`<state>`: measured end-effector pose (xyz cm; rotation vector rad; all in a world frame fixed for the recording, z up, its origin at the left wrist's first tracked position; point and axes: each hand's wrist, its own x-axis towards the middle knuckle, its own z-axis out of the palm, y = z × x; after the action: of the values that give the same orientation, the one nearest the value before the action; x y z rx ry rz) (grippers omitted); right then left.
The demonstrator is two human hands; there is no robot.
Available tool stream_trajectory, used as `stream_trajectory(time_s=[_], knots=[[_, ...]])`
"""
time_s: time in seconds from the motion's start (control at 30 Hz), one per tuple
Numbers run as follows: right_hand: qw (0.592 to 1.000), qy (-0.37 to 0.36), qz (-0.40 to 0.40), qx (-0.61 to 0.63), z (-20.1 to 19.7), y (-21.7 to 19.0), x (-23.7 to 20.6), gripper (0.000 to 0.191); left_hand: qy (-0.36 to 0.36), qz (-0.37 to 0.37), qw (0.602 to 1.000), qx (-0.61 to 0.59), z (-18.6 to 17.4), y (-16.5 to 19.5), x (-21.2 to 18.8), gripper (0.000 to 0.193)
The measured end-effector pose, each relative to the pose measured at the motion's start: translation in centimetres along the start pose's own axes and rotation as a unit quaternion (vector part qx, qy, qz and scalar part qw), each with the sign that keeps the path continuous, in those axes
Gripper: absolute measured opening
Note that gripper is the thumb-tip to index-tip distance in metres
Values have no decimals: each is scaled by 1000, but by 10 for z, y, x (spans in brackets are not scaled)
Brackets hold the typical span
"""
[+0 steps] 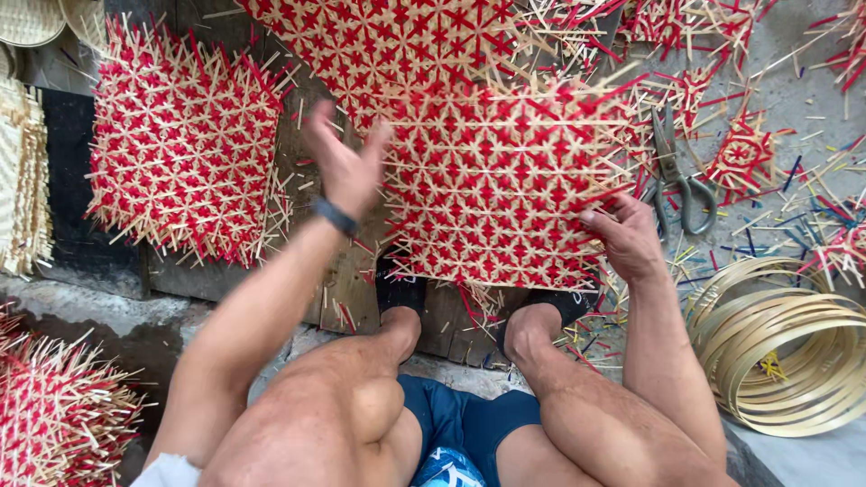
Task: The person sits on the floor and repeatedly trims the edges of woven bamboo mats using shears, then places a bamboo ring around each mat to form a basket. The person stacks the finished baskets and continues the cycle with additional mats.
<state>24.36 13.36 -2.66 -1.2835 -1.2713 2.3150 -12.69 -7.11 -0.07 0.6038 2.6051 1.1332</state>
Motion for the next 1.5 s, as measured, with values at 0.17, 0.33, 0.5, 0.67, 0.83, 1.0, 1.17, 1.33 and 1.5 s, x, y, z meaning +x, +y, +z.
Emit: stream_trajectory(time_s=[0.17,0.33,0.5,0.67,0.83,1.0,1.17,1.33,1.5], knots=[[986,-116,-37,112,-7,-11,-17,52,-57,-302,901,-307,-7,-41,110,126],[961,-73,-97,249,-27,-11,-28,53,-120,-267,850,-439,-38,-59,91,72],[972,-28,-111,205,-24,-4,-16,44,-147,-230,761,-588,-135,-138,3,49],[989,39,-83,113,11,-4,4,40,93,-295,750,-584,-191,-231,-34,33],[992,81,-68,69,35,-7,11,42,-192,-374,904,81,-164,-215,-32,35],[992,81,-87,46,38,-6,13,37,-142,-29,989,-41,-59,-97,9,56],[994,89,-59,-11,38,-7,15,34,-333,-213,888,-236,9,-18,43,67],[994,100,-38,-15,42,-11,14,33,-332,-256,877,-232,13,-16,36,38],[993,107,-38,-14,48,-15,12,35,-295,-188,920,-176,14,-17,30,69]])
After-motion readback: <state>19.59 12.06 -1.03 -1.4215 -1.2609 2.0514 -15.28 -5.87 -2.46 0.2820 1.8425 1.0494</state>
